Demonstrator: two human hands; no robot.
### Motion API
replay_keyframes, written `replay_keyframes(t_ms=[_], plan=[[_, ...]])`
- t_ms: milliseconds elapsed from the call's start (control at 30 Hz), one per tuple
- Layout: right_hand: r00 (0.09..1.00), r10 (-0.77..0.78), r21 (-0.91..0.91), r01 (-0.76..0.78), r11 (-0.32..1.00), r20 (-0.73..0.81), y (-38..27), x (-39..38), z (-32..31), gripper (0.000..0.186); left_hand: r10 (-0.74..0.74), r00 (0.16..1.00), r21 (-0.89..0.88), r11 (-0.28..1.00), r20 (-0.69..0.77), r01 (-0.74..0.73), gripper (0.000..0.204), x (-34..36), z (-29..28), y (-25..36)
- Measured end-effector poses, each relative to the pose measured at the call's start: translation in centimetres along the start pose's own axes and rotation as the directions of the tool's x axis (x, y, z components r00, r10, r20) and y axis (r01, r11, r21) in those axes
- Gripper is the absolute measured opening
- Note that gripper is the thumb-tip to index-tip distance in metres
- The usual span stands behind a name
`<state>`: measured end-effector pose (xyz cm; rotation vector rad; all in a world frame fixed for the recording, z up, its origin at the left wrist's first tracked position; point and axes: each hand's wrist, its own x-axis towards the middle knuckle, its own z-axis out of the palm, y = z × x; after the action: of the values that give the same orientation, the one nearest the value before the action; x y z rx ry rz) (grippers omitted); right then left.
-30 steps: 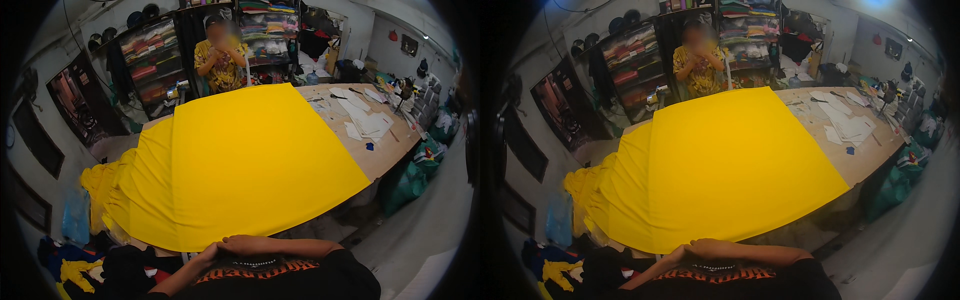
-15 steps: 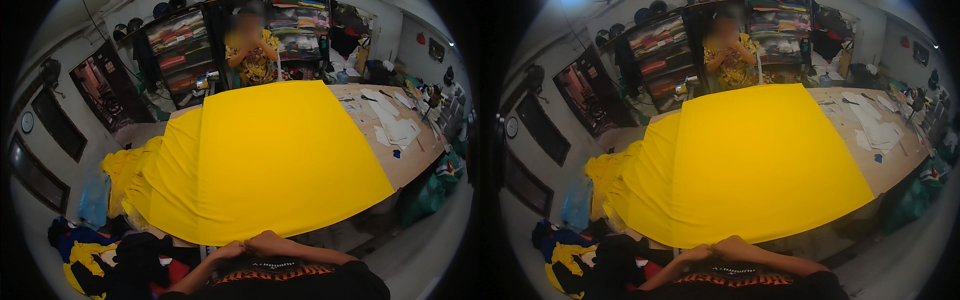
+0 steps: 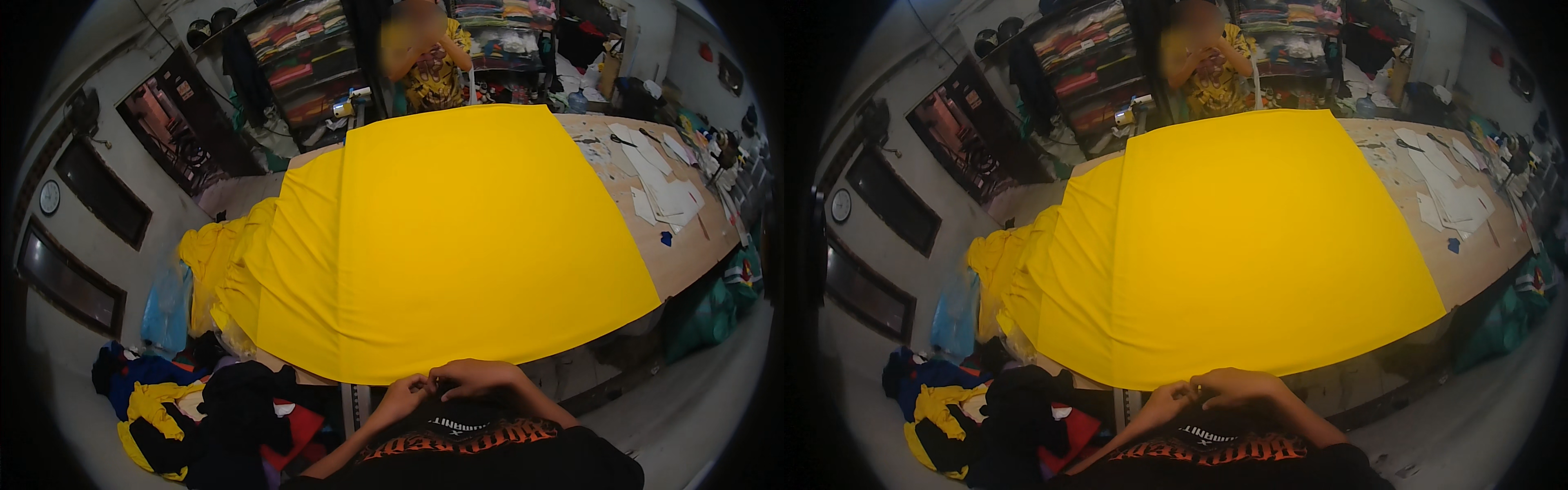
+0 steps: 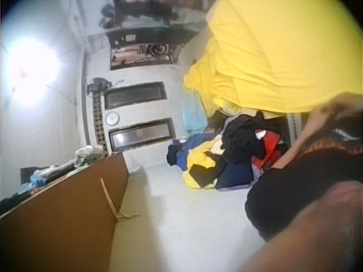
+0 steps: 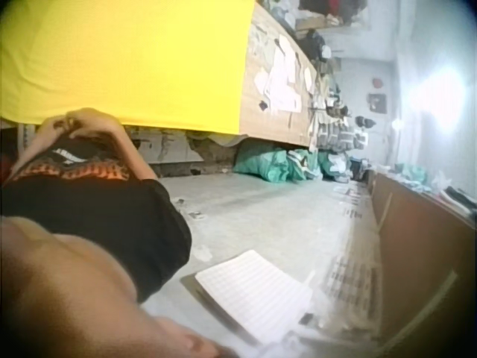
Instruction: The person and a coworker spread and align a large yellow fabric on a table. The person uses a long straight-edge cutter to slice the fabric into sections while the coworker holds the fabric in place. The process is repeated multiple times to produce several cut pieces.
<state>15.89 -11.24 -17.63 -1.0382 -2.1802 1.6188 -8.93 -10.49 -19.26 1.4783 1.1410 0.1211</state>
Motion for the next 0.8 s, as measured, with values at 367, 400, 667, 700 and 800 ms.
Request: replay_keyframes(t_ms=[367,400,667,700,800], plan=[[0.986,0.126,0.321,-0.086,0.943,-0.107,0.1,-2.2,-0.3,0.032,-0.016,0.989,-0.151,0.988,0.144,0.038,0.039,-0.1,-1.0,0.9],[0.980,0.131,0.288,-0.083,0.954,-0.152,0.1,-2.2,-0.1,0.031,-0.021,0.986,-0.141,0.989,0.168,0.045,0.038,-0.1,-1.3,1.0],[0.930,0.142,0.287,-0.041,0.957,-0.340,1.4,-1.6,1.6,0.021,-0.026,0.949,-0.261,0.959,0.314,0.113,0.051,0.2,-1.3,0.9],[0.925,0.150,0.266,-0.055,0.962,-0.350,1.1,-1.8,1.5,0.021,-0.068,0.953,-0.240,0.960,0.294,0.142,0.052,-0.1,-0.6,1.8],[0.896,0.171,0.253,-0.068,0.965,-0.410,1.3,-2.0,1.9,0.020,-0.081,0.965,-0.244,0.959,0.249,0.143,0.054,0.7,0.2,0.8]])
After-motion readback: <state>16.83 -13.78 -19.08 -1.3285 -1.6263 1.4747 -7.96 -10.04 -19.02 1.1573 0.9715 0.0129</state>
